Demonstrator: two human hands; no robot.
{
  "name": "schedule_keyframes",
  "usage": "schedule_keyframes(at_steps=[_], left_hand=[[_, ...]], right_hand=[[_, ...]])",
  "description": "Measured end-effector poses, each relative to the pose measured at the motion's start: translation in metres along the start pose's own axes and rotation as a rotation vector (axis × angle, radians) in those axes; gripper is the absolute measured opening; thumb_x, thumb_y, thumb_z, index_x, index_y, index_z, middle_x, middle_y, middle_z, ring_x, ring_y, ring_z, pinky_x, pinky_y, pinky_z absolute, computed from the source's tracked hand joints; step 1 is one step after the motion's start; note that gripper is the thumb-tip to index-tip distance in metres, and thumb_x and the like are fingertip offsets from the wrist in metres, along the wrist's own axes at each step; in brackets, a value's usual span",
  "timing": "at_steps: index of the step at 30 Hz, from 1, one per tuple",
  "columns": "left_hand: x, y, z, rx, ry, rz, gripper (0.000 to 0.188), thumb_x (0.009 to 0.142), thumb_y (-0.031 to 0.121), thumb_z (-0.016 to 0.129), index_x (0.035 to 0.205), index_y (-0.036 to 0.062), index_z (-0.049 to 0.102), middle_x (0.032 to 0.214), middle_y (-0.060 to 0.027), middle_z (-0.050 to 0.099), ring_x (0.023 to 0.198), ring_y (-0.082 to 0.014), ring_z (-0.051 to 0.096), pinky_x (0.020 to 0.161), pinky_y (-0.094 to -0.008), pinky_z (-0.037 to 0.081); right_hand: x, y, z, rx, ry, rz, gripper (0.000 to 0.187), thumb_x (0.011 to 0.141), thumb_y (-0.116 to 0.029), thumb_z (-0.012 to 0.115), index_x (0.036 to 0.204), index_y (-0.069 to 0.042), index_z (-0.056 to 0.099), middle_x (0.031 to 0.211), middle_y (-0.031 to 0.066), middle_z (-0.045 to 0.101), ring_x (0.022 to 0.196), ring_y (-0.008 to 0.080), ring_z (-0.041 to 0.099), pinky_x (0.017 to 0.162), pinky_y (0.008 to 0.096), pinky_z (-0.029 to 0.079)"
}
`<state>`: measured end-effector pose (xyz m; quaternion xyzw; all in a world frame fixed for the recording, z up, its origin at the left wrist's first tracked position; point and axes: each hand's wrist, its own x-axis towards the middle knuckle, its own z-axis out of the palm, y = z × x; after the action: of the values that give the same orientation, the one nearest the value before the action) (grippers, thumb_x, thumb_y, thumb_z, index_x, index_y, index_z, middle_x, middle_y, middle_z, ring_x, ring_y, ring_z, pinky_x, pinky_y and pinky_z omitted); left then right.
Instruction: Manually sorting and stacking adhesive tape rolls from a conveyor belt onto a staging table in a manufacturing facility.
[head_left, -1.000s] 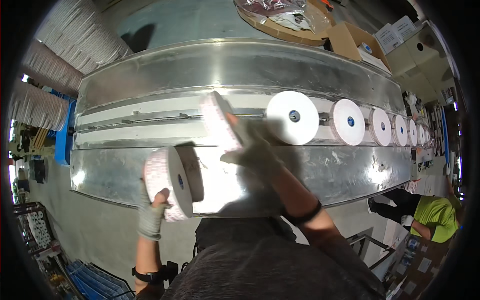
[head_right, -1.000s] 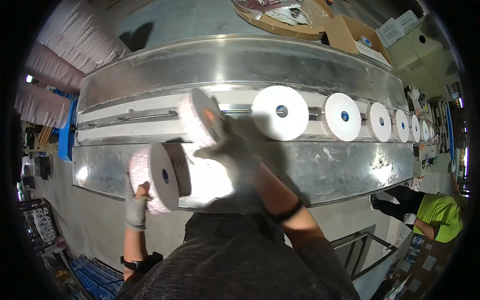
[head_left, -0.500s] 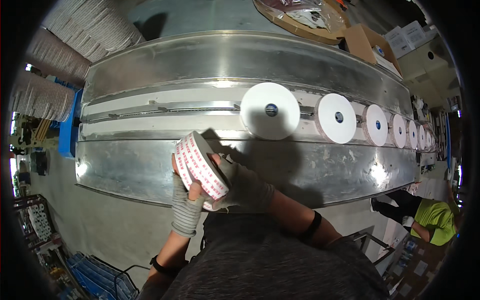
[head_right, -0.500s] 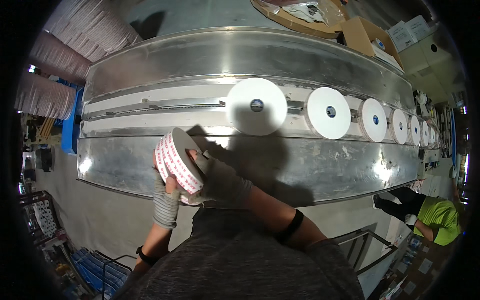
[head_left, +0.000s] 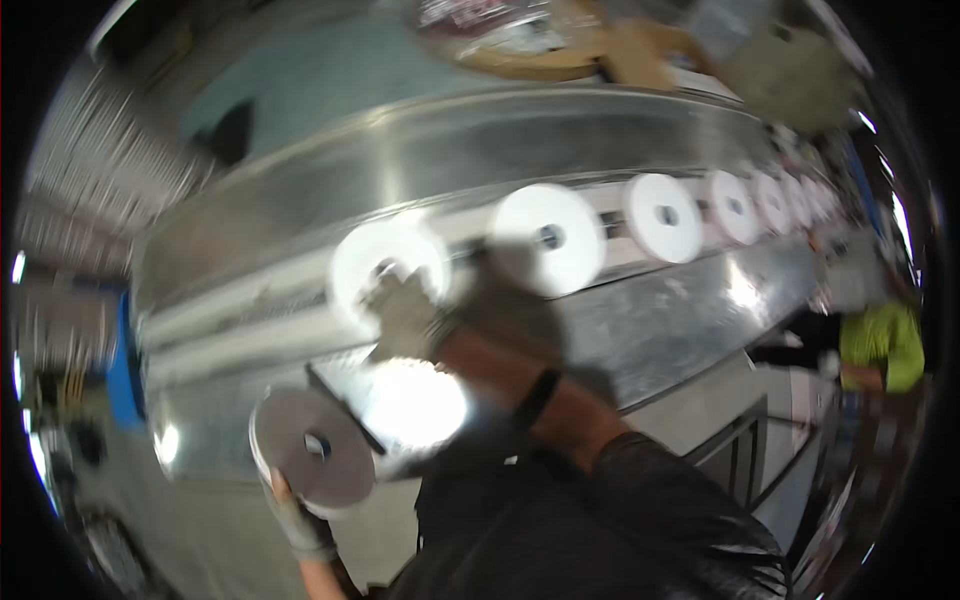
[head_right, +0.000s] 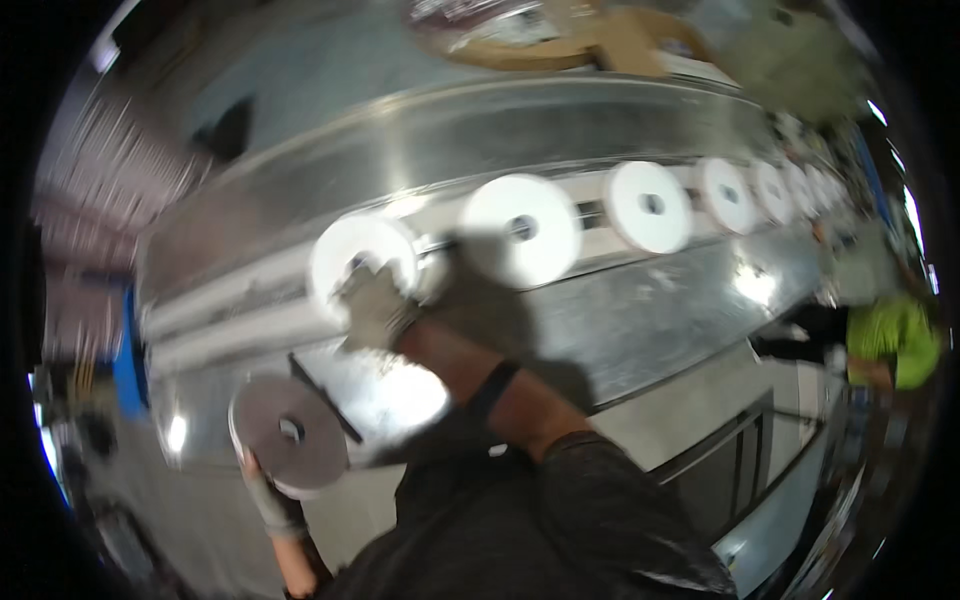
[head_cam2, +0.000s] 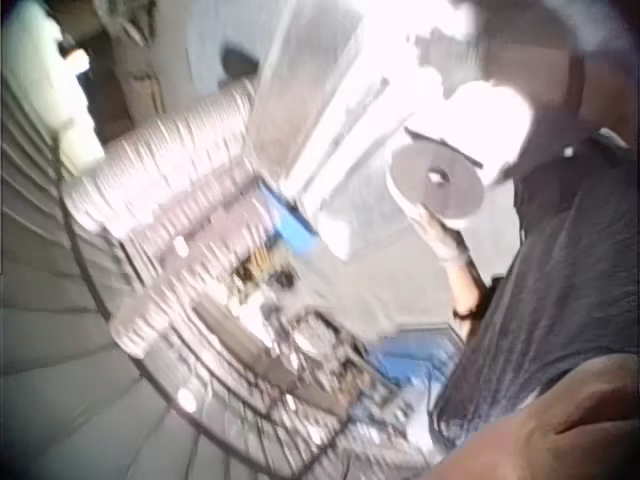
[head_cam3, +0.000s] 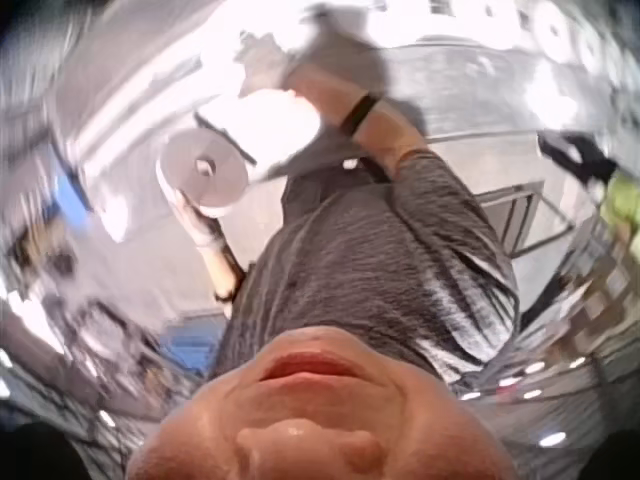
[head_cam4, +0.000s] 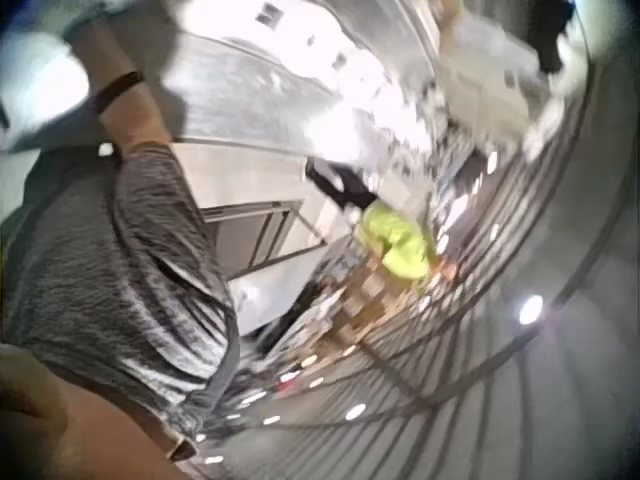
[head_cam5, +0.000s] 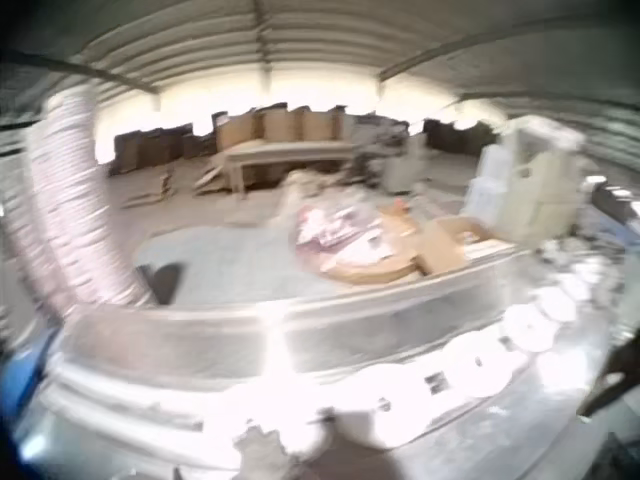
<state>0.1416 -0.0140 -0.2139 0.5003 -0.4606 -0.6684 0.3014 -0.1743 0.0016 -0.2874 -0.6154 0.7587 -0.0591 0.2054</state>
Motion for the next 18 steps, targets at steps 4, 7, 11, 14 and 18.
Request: schedule_keyframes(at_steps=[4,7,11,14,18], left_hand=[[0.007,-0.016,0.028,-0.048,-0.243,-0.004,0.061,0.100,0.037,0.048,0.147,0.0022,0.034,0.146,-0.0152,0.042,0.124,-0.0249,0.051,0.093,-0.0398,0.048],[0.050,-0.063,0.034,0.482,-0.339,0.115,0.052,0.090,0.021,0.066,0.132,-0.0058,0.051,0.111,-0.0234,0.062,0.099,-0.0285,0.062,0.084,-0.0413,0.052],[-0.115,0.016,0.240,0.447,-0.934,-0.085,0.056,0.103,0.034,0.042,0.145,-0.0027,0.033,0.132,-0.0171,0.051,0.110,-0.0268,0.056,0.093,-0.0382,0.048],[-0.112,-0.056,0.274,0.039,-1.290,-0.328,0.058,0.101,0.033,0.049,0.148,0.0058,0.030,0.143,-0.0159,0.044,0.128,-0.0296,0.048,0.108,-0.0433,0.039],[-0.230,-0.047,0.344,0.311,-1.867,-0.127,0.063,0.100,0.029,0.052,0.152,0.0057,0.025,0.148,-0.0212,0.038,0.127,-0.0344,0.049,0.107,-0.0433,0.040]], right_hand=[[-0.046,-0.013,0.003,0.229,0.354,0.028,0.087,0.072,-0.070,0.063,0.134,-0.008,0.056,0.145,0.0175,0.045,0.133,0.0344,0.043,0.110,0.0479,0.033],[-0.154,0.002,-0.025,0.705,0.372,-0.065,0.085,0.072,-0.051,0.073,0.139,-0.005,0.048,0.144,0.0209,0.043,0.131,0.0335,0.045,0.109,0.0413,0.037],[-0.285,-0.005,0.016,0.485,0.964,0.176,0.102,0.066,-0.038,0.082,0.145,0.002,0.032,0.138,0.0197,0.047,0.130,0.0344,0.047,0.106,0.0436,0.041],[-0.376,0.004,0.026,0.682,1.139,0.412,0.076,0.082,-0.022,0.072,0.147,-0.007,0.034,0.134,0.0178,0.051,0.126,0.0312,0.049,0.102,0.0398,0.043],[-0.528,-0.033,0.004,1.359,1.515,0.518,0.053,0.094,-0.018,0.061,0.141,-0.003,0.042,0.131,0.0190,0.055,0.119,0.0333,0.054,0.099,0.0360,0.045]])
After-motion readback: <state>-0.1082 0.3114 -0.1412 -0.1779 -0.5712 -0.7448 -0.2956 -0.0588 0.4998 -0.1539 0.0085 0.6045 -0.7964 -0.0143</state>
